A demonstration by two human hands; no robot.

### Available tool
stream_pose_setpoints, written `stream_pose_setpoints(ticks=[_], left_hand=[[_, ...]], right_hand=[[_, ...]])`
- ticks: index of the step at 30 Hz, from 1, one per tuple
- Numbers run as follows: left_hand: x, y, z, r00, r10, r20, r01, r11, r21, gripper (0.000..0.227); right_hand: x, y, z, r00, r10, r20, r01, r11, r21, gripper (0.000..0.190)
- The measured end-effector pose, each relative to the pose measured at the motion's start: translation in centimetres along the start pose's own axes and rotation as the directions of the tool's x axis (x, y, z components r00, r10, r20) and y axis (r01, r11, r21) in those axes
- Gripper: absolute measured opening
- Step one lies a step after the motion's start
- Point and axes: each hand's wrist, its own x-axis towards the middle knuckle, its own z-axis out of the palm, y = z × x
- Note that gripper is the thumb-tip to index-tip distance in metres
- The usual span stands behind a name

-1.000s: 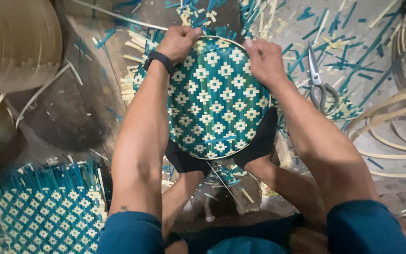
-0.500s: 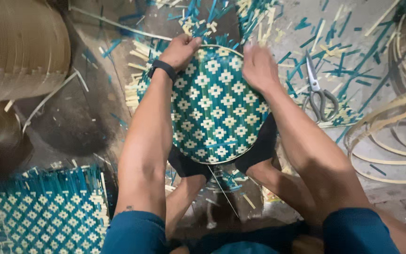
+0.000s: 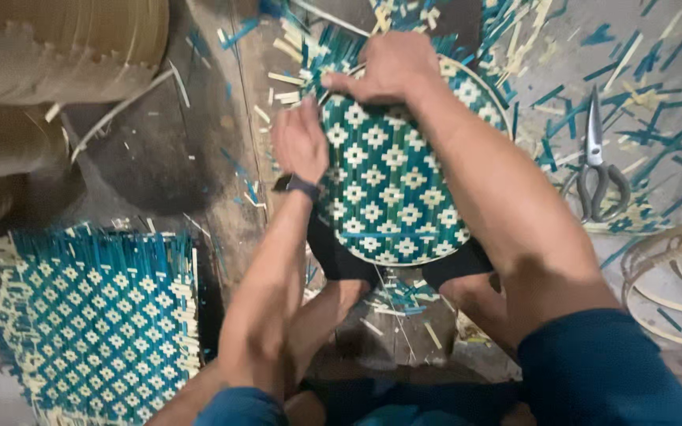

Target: The person trims the edges of a woven mat using shears, then places a circular frame over the mat and secures it. The person repeats this process with multiple mats, stacking the finished pieces.

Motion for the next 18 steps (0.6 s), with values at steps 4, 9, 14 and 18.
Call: stream_pose_setpoints(ticks=[4, 9, 14, 18], left_hand=[[1.8, -2.3, 2.2, 0.998, -0.026, 0.054, 0.031, 0.996, -0.086, 0.062], [2.6, -3.4, 2.9, 0.993, 0.118, 0.032, -0.108, 0.970, -0.217, 0.064], [-1.1, -2.0, 0.9, 0.957, -0.076, -0.279, 0.025, 0.983, -0.183, 0.068], [-4.1, -1.1, 1.8, 0.889, -0.129, -0.440, 0.173, 0.983, 0.061, 0.080]], right_hand=[[1.4, 0.0, 0.6, 0.992, 0.102, 0.069, -0.101, 0.995, -0.021, 0.086], [1.9, 0.3, 3.3, 0.927, -0.231, -0.296, 0.203, 0.971, -0.125, 0.068], [2.0, -2.3, 3.9, 0.978, -0.186, 0.089, 0.198, 0.970, -0.142, 0.065], [1.8, -3.7, 1.7, 0.980, -0.124, 0.158, 0.152, 0.972, -0.179, 0.077]])
